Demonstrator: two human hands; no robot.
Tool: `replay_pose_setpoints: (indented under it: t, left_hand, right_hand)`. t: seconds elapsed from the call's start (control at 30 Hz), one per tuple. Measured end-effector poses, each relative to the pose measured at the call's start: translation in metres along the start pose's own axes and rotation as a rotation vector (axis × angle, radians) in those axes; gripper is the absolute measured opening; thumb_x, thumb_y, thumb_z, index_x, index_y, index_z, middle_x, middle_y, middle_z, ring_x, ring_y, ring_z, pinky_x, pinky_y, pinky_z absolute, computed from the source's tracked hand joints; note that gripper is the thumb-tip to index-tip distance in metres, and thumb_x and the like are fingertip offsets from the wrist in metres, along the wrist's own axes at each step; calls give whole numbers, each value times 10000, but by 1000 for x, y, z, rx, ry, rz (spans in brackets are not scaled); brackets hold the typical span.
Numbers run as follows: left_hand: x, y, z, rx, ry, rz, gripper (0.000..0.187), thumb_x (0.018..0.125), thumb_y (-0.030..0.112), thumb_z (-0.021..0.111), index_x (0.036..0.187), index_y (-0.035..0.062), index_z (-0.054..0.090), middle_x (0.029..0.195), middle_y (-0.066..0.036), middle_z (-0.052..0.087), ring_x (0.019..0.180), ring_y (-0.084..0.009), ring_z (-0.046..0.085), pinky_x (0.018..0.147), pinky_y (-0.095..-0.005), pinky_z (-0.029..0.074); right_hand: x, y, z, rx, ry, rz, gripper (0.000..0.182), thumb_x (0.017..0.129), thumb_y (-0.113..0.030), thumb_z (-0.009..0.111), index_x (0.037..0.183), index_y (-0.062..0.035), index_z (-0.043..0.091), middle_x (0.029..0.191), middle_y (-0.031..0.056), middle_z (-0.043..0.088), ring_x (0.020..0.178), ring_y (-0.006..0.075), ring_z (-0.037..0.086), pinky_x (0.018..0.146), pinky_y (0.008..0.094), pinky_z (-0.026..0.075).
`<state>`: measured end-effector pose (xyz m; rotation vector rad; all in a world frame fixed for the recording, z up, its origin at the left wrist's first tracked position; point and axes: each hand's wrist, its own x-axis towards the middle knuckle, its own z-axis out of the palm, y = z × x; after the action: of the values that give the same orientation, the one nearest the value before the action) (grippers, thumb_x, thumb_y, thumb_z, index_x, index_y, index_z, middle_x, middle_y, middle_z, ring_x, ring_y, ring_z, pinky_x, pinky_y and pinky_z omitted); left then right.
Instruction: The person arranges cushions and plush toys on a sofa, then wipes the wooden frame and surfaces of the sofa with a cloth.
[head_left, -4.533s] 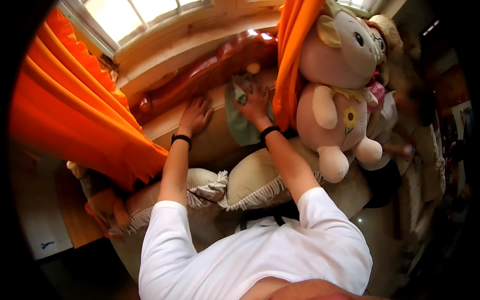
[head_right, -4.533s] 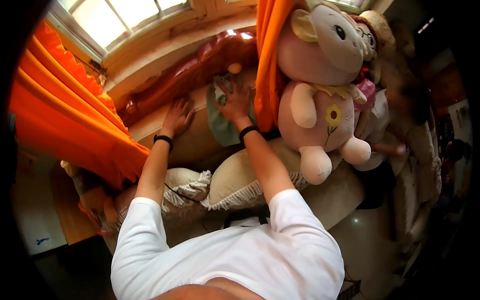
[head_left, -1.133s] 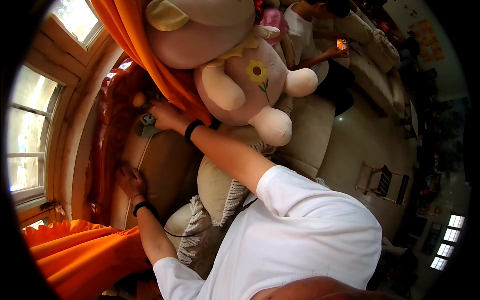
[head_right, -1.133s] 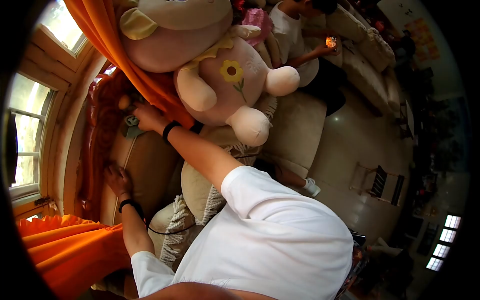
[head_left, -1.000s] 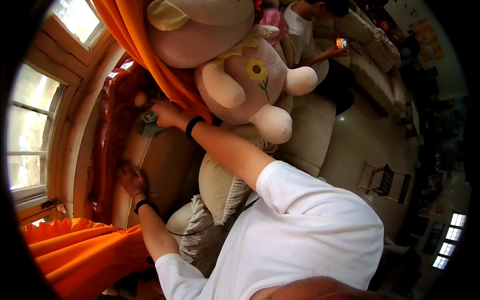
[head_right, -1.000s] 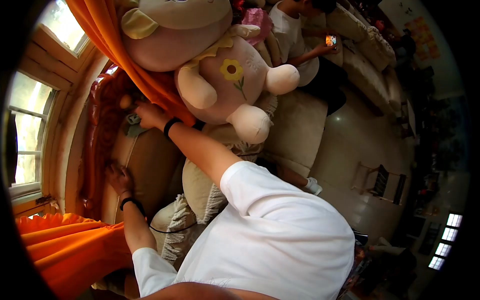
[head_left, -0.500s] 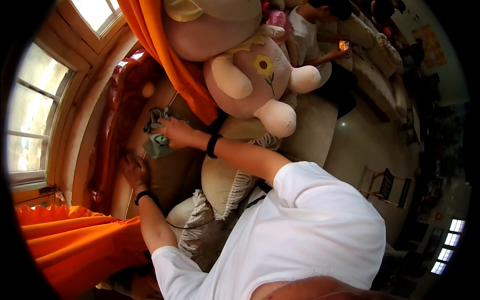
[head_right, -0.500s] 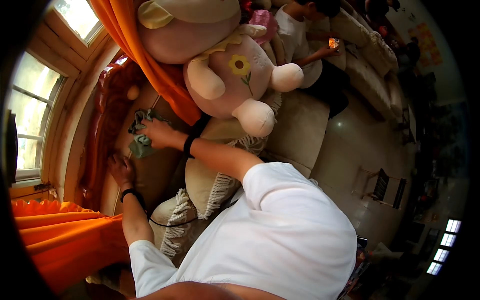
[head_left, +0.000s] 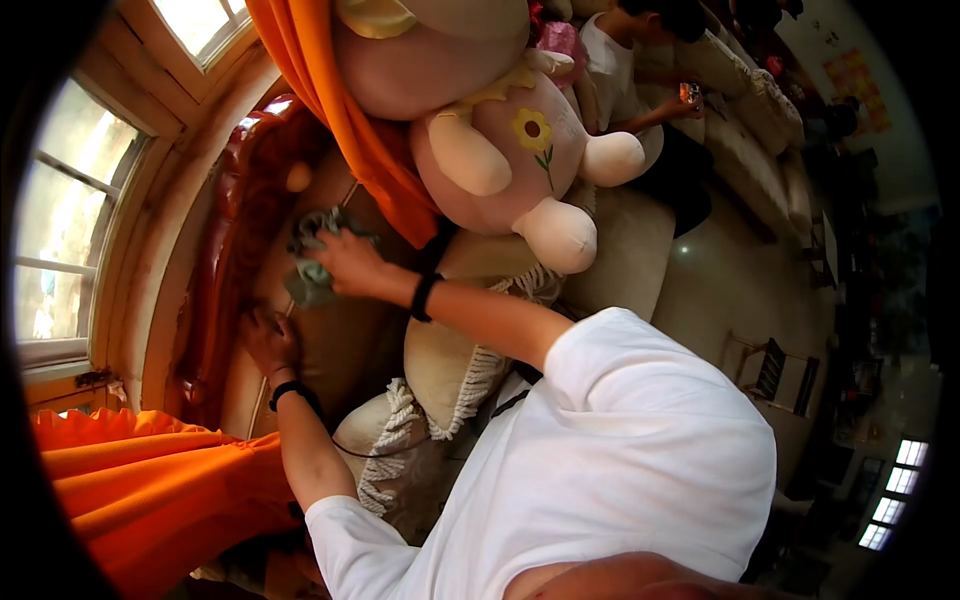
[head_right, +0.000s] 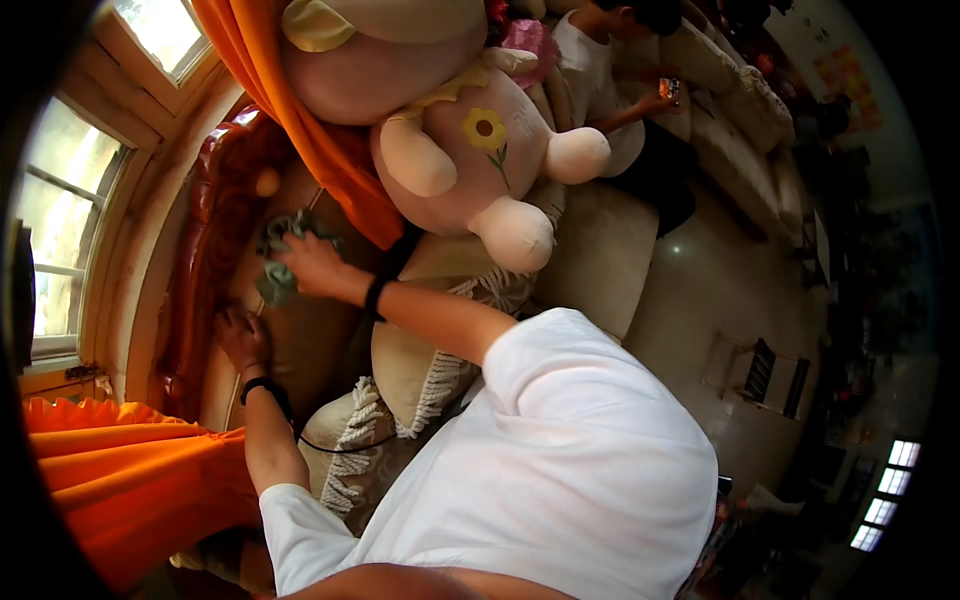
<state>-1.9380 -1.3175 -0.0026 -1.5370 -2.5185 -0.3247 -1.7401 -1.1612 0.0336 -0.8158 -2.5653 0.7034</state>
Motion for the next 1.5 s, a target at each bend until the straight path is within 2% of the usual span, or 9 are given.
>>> replay_pose_setpoints:
  t: [0.23,0.3,0.4,0.63,0.8,0.93,1.0,1.27,1.5]
  left_hand:
    - [0,-3,4,-10,37,35,367,865,322,501,1088,30,517,1107,-237,517,1052,-423,499,861,-526,417]
    - [-1,-1,4,-40,74,53,361,869,316,502,1087,29,517,1092,-232,517,1051,-417,502,856,-523,419]
    - [-1,2,1,0,-13,4,365,874,315,502,1094,25,519,1107,-232,518,1051,-412,503,862,-518,422]
    - [-2,0,3,-10,61,40,372,880,317,500,1107,23,524,1150,-242,514,1056,-420,503,871,-518,427]
    - [-1,2,-1,-37,22,19,378,872,308,504,1115,19,526,1137,-255,515,1063,-434,492,876,-521,424]
    - [0,-3,3,-15,3,5,389,868,306,508,1135,23,526,1138,-255,519,1072,-441,488,889,-522,423]
    - [-1,-4,5,-104,58,42,395,869,312,511,1148,33,529,1157,-246,522,1088,-441,483,904,-522,420]
    - [-5,-7,8,-77,34,31,442,864,324,520,1227,71,521,1184,-236,530,1108,-427,488,920,-521,412]
    - [-1,-6,6,-18,35,27,424,854,324,533,1196,74,535,1175,-209,532,1109,-398,490,939,-514,398]
  right_hand:
    - [-23,32,-39,-117,-232,-49,652,654,-101,730,1278,-230,595,1348,142,469,1104,410,555,855,494,533]
    - [-6,73,-24,-178,67,-78,603,670,-107,715,1252,-230,613,1319,139,496,1079,406,574,815,502,539]
    - [21,78,-37,-137,171,24,556,680,-101,693,1222,-205,629,1268,141,523,1038,401,586,786,508,539]
    - [42,37,-16,-362,108,197,407,673,-118,718,1075,-131,657,1217,146,518,969,365,599,738,492,548]
    - [-28,3,-31,-118,-167,79,643,664,-90,696,1288,-190,573,1309,149,477,1035,377,595,776,501,547]
    - [-14,43,-47,-159,-129,92,664,668,-74,691,1308,-193,558,1317,160,476,1075,388,579,808,496,539]
    - [5,59,-57,-194,112,84,567,702,-97,660,1263,-131,582,1321,180,472,1081,400,569,841,495,526]
    - [51,45,-24,-345,104,321,372,737,-151,594,1090,-40,628,1242,228,514,1032,428,572,818,527,517]
    - [37,-37,1,-155,-178,38,526,816,-479,622,1178,-98,620,1257,220,515,1006,437,603,826,529,528]
